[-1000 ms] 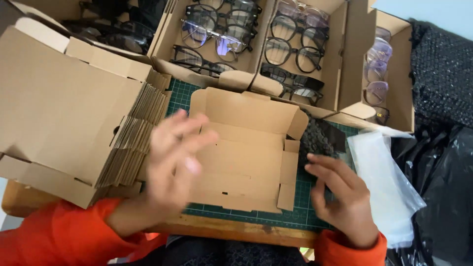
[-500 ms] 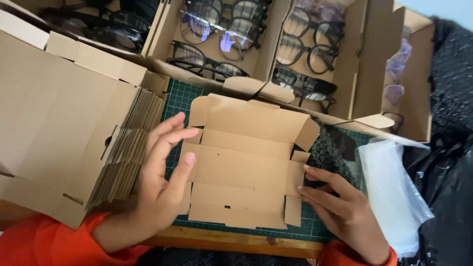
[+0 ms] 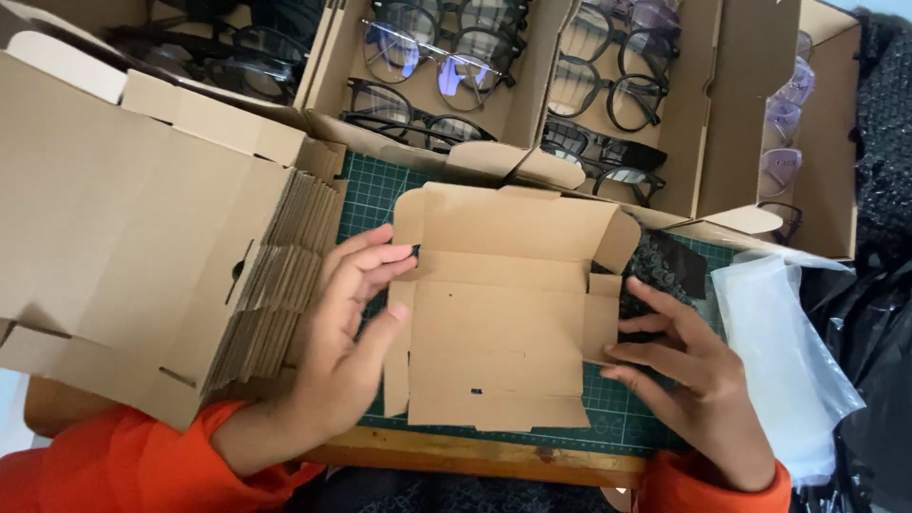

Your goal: The person cleans a pair of eyeglasses using a black cloth, wiping the lenses and frame. They then place the glasses into a small plastic bag, wrap the bag in bubble wrap, and place it into a small cardboard box.

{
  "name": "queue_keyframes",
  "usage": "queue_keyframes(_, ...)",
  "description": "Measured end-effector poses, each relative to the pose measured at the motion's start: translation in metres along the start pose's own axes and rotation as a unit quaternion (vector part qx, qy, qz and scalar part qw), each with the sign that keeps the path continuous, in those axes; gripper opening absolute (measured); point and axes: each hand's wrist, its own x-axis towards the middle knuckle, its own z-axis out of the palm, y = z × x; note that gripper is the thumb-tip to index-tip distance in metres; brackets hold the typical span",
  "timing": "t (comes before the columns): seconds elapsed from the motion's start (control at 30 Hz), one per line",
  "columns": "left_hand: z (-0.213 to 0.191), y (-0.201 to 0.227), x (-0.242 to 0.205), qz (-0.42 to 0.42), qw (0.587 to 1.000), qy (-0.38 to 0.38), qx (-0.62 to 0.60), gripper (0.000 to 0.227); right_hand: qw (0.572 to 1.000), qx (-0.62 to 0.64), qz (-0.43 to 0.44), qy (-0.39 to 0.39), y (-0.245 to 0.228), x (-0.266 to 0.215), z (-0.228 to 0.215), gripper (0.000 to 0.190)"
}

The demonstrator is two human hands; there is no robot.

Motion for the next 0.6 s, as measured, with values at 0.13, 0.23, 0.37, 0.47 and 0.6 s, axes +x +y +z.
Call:
queue_keyframes(0.13, -0.004, 0.018, 0.002, 0.053, 0.983, -0.142, 0.106, 0.072, 1.0, 0.023, 0.015, -0.008, 0.0, 0.002, -0.001, 0.028)
queue_keyframes(0.23, -0.01, 0.024, 0.007, 0.057, 0.939, -0.302, 0.157, 0.11, 1.0, 0.029, -0.003, -0.008, 0.002, 0.003, -0.002, 0.028)
queue_keyframes(0.37, -0.017, 0.03, 0.012, 0.017, 0.883, -0.434, 0.179, 0.143, 0.998, 0.053, -0.009, -0.016, 0.006, 0.002, -0.001, 0.029)
queue_keyframes(0.47, -0.018, 0.041, 0.017, -0.028, 0.871, -0.472, 0.137, 0.104, 0.997, 0.065, -0.031, -0.005, 0.007, 0.004, -0.001, 0.031)
queue_keyframes(0.6, -0.022, 0.03, 0.017, 0.008, 0.885, -0.454, 0.106, 0.081, 0.997, 0.079, -0.024, -0.007, 0.005, 0.003, -0.001, 0.029)
